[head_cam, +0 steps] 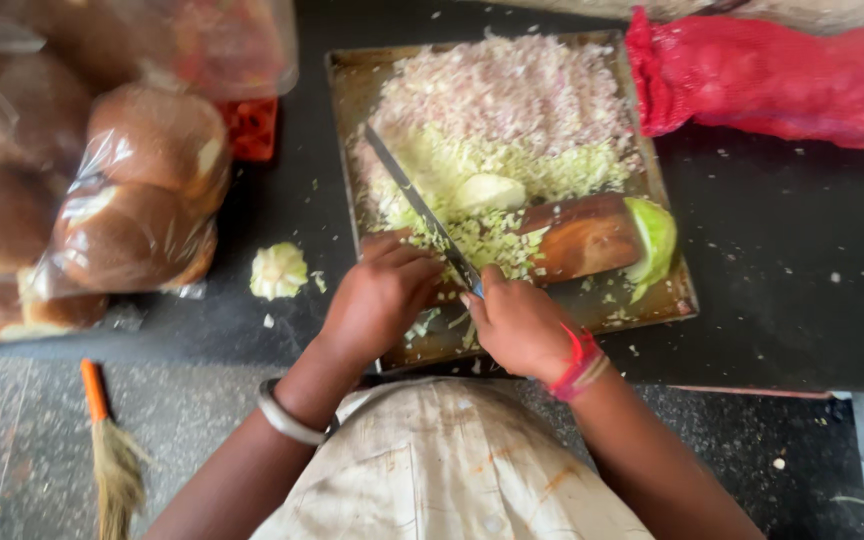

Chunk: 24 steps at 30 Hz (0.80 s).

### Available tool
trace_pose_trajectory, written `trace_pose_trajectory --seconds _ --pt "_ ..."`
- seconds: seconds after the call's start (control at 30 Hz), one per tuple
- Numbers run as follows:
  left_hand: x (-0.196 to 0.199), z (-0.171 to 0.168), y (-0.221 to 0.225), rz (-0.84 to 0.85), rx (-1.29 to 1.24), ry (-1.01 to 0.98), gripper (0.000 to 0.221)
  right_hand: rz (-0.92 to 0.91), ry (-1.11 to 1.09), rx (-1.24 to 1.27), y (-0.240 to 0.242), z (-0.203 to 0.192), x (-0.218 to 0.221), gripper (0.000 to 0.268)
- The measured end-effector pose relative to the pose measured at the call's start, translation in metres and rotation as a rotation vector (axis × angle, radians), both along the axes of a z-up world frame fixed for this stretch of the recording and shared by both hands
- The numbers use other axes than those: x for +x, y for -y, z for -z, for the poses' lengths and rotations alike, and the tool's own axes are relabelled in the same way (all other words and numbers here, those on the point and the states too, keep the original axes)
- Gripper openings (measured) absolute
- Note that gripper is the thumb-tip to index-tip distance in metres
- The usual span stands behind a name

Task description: The person shreds cabbage by hand using a large knife on a wooden block, adding the results to a tray of chopped onions.

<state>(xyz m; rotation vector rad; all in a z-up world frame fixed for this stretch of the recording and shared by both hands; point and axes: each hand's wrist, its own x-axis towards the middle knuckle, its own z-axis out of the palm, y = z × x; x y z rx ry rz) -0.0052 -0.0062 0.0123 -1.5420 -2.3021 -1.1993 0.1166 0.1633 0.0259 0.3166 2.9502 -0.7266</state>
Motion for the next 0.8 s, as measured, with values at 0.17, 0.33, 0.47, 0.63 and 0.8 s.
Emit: trace_pose_trajectory --seconds 0.17,0.33,0.47,0.63,0.8 --pt "-0.001 -0.012 0.017 -0.165 0.046 0.175 0.017 0.144 -0.069 -0.118 -0.009 -0.004 0.032 0.031" --pt "0.004 -0.015 0.021 -0.262 -0.003 0.245 0.011 0.08 -0.077 0.087 -0.009 0.005 0.035 0.035" --pt "0.005 -0.017 0.013 -0.262 0.111 0.097 0.016 0.159 -0.008 -0.028 -0.016 0.0 0.037 0.03" --pt "0.004 -0.023 0.015 -0.368 0.189 0.057 0.024 0.016 0.109 -0.184 -0.002 0.002 0.028 0.027" --pt "0.004 -0.027 0.008 -0.414 0.149 0.019 0.028 0.045 0.108 0.036 -0.011 0.01 0.03 0.026"
